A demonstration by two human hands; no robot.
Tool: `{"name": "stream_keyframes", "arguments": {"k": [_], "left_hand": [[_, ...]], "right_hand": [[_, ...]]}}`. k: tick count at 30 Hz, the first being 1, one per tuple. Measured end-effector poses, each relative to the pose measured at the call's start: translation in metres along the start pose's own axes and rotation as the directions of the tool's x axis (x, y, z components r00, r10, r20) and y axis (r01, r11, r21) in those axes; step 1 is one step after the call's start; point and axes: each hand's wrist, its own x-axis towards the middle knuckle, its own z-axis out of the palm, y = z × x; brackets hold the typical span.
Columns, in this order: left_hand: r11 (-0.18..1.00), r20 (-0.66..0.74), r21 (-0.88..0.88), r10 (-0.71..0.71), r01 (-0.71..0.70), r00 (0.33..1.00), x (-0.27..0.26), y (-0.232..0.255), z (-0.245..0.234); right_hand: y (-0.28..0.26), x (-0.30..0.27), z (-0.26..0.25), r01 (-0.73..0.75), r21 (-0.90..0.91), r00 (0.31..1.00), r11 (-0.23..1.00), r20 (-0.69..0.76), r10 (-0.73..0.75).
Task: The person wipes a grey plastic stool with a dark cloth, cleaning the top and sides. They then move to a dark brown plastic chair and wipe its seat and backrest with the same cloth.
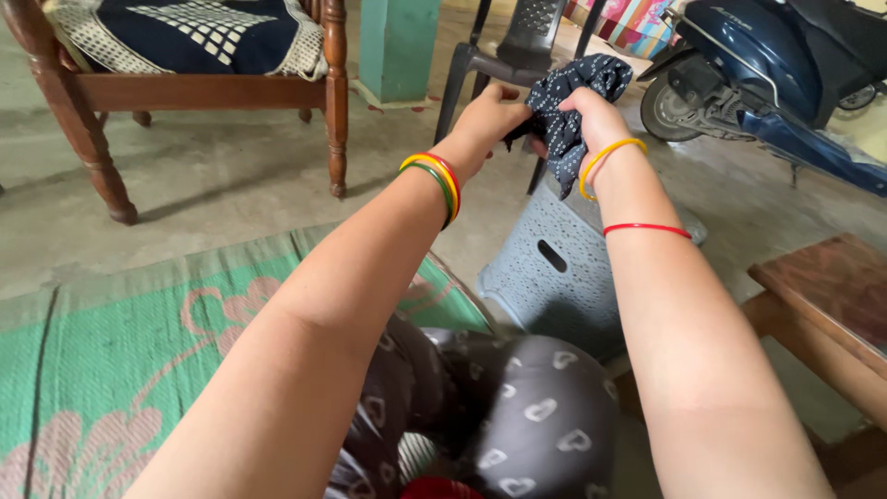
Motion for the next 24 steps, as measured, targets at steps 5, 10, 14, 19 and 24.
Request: {"name": "stream_keyframes", "arguments": {"k": [5,10,14,19,24], "left_hand": [[0.999,0.005,-0.040,-0.022,0.022,1.000,0.010,0.012,0.025],[0.999,-0.024,0.009,-0.035,0.035,0.999,0.053,-0.008,0.041],[0.995,-0.073,0.083,0.064,-0.058,0.995,0.118,-0.053,0.057],[0.986,-0.020,0.168,-0.008,0.011,1.000,0.221,-0.093,0.068],[0.999,0.074,0.020,0.041,-0.043,0.996,0.331,-0.142,0.088]], "right_hand": [[-0.020,0.009,-0.039,-0.007,-0.006,1.000,1.000,0.000,0.007],[-0.007,0.072,-0.088,-0.035,0.023,0.999,0.999,0.007,0.035],[0.028,0.145,-0.114,-0.109,0.114,0.994,0.987,0.001,0.110],[0.064,0.214,-0.125,-0.152,0.148,0.988,0.977,0.009,0.153],[0.078,0.257,-0.135,-0.239,0.095,0.968,0.966,-0.056,0.245]]}}
